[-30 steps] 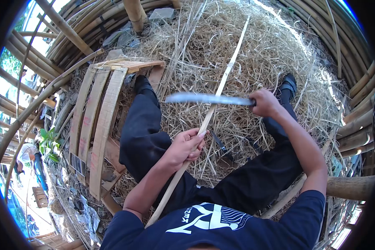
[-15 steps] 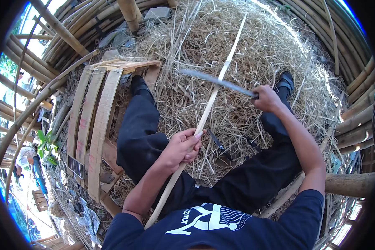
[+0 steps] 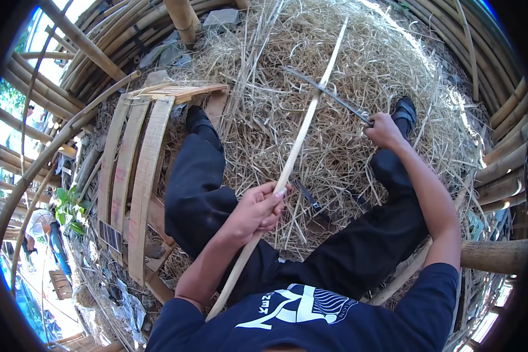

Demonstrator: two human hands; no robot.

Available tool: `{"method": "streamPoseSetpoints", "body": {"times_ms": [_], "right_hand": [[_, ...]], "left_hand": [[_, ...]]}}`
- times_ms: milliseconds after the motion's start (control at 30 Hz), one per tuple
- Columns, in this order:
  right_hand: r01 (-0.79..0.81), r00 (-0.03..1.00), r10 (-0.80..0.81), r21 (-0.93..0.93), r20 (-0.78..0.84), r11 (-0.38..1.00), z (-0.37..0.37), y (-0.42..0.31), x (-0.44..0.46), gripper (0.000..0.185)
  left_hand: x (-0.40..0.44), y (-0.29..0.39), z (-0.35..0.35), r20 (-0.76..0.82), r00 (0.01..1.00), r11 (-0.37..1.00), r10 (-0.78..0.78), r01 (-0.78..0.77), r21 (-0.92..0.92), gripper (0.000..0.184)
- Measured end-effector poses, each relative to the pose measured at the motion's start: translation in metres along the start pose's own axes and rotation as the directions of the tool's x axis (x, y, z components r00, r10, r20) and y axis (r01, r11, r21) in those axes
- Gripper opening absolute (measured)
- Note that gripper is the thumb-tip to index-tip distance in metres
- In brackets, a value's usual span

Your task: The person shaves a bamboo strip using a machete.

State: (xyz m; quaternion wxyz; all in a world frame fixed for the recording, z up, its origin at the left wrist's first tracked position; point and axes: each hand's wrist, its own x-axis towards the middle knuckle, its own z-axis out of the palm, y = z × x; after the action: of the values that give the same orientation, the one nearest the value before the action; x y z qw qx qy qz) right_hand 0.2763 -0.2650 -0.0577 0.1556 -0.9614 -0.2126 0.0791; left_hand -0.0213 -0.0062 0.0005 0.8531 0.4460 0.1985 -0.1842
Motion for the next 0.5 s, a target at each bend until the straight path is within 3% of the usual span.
{"method": "streamPoseSetpoints", "body": {"times_ms": [33,67,133,167,233,267,300,400,433,467,500], "right_hand": [[0.031,0.994,-0.034,0.030,0.101,0.999,-0.013,-0.020,-0.011,0.026],[0.033,0.994,-0.037,0.031,0.104,0.999,-0.020,-0.027,-0.014,0.026],[0.204,0.961,-0.162,-0.183,0.222,0.962,-0.024,-0.038,-0.013,0.024],[0.167,0.982,-0.147,-0.187,0.117,0.968,-0.008,-0.013,-0.001,0.021],[-0.226,0.961,0.245,-0.149,0.124,0.963,-0.015,0.005,0.024,0.031],[-0.279,0.960,0.276,-0.151,-0.037,0.948,-0.013,0.019,0.030,0.036],[-0.273,0.962,0.265,-0.135,-0.073,0.953,-0.018,0.022,0.032,0.036],[-0.355,0.934,0.358,0.101,-0.014,0.929,-0.009,0.017,0.025,0.045],[-0.345,0.937,0.348,0.102,-0.010,0.933,-0.004,0.015,0.022,0.045],[-0.434,0.901,0.375,0.439,0.217,0.787,0.002,0.012,0.018,0.050],[-0.533,0.846,0.307,0.675,0.436,0.510,0.005,0.000,0.010,0.055]], "left_hand": [[0.000,0.002,0.000,-0.014,1.000,1.000,-0.014,0.014,0.003,0.030],[-0.001,0.004,0.000,-0.018,1.000,1.000,-0.014,0.014,0.001,0.030],[-0.003,0.003,0.004,0.003,1.000,1.000,-0.010,0.010,-0.012,0.030],[-0.001,-0.003,0.002,-0.014,1.000,1.000,-0.012,0.012,0.012,0.029],[-0.002,-0.006,0.005,-0.024,0.999,1.000,-0.024,0.024,0.006,0.029],[-0.002,-0.005,0.004,-0.008,1.000,0.999,-0.015,0.015,0.031,0.028],[-0.002,-0.002,0.001,-0.027,1.000,1.000,-0.003,0.004,0.027,0.028],[-0.004,0.002,-0.005,-0.015,0.999,0.999,-0.040,0.040,-0.007,0.028],[-0.003,0.000,-0.005,0.035,0.999,1.000,-0.010,0.011,-0.023,0.028],[-0.002,-0.001,-0.002,0.024,1.000,1.000,-0.004,0.004,-0.027,0.028],[0.001,-0.003,0.003,0.042,0.999,0.999,0.015,-0.017,0.051,0.029]]}}
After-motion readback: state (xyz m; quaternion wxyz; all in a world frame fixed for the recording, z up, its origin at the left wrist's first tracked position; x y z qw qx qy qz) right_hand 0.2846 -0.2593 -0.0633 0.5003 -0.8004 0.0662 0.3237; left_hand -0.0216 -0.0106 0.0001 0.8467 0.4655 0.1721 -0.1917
